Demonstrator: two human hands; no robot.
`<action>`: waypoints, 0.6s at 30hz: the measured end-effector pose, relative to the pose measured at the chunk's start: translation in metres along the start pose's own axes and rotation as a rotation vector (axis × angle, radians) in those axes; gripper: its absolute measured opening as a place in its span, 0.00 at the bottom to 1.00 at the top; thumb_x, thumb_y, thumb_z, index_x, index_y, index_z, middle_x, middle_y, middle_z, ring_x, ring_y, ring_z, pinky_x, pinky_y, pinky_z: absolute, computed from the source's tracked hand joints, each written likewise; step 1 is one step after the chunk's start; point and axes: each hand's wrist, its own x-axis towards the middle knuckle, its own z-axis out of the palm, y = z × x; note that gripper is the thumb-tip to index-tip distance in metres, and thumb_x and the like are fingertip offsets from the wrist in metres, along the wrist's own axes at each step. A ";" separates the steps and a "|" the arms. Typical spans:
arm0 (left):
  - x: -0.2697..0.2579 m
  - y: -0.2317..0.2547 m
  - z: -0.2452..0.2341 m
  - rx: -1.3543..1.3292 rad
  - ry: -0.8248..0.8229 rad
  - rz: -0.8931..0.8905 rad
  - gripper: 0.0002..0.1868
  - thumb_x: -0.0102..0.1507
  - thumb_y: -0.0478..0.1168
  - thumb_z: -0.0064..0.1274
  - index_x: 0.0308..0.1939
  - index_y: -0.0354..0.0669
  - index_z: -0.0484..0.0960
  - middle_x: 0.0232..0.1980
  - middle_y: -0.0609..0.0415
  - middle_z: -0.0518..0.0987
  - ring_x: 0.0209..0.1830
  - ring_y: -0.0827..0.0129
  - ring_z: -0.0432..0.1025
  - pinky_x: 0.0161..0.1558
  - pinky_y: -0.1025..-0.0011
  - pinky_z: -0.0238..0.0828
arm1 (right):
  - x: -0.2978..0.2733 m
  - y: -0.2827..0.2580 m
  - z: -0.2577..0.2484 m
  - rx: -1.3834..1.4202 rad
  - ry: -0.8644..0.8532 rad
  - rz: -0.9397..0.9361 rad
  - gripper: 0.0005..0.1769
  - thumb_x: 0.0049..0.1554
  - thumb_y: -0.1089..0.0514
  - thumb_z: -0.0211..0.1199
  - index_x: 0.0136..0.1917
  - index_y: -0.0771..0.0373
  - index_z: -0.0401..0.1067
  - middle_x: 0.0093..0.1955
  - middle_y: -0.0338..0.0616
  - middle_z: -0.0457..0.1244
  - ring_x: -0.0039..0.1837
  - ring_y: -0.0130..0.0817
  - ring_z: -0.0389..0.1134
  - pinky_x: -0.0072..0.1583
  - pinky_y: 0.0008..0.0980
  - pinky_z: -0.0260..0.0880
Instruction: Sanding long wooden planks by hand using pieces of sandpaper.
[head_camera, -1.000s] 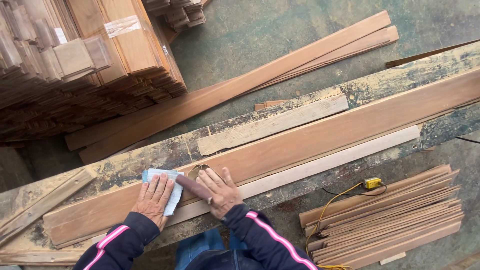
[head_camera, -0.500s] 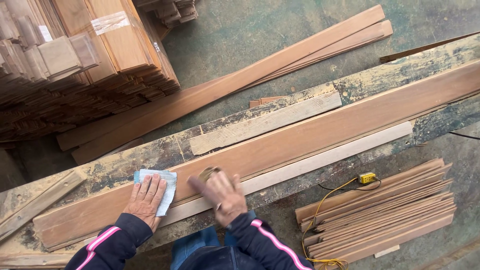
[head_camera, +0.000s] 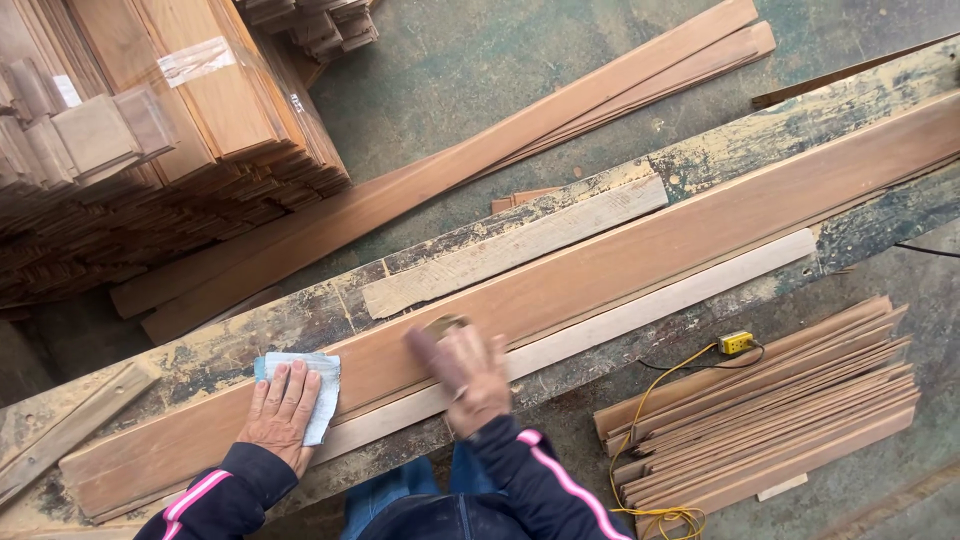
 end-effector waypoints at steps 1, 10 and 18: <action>-0.001 0.008 -0.001 0.000 -0.004 -0.003 0.44 0.58 0.50 0.44 0.76 0.40 0.49 0.81 0.39 0.46 0.82 0.46 0.39 0.76 0.47 0.31 | -0.006 0.000 -0.004 0.003 -0.004 0.000 0.44 0.44 0.67 0.60 0.75 0.64 0.62 0.76 0.59 0.56 0.79 0.55 0.55 0.79 0.65 0.35; 0.172 0.146 0.025 0.085 -0.428 0.262 0.49 0.58 0.55 0.43 0.78 0.37 0.44 0.83 0.32 0.44 0.80 0.44 0.39 0.74 0.46 0.27 | -0.018 0.279 -0.087 -0.080 0.397 0.763 0.31 0.61 0.47 0.67 0.68 0.72 0.72 0.69 0.81 0.56 0.73 0.81 0.54 0.71 0.58 0.56; 0.230 0.198 0.025 -0.087 -0.056 0.453 0.45 0.58 0.51 0.47 0.78 0.37 0.57 0.82 0.42 0.54 0.83 0.52 0.46 0.79 0.53 0.33 | 0.015 0.293 -0.108 -0.088 0.349 0.844 0.29 0.65 0.43 0.62 0.64 0.72 0.74 0.63 0.67 0.65 0.77 0.76 0.49 0.78 0.57 0.46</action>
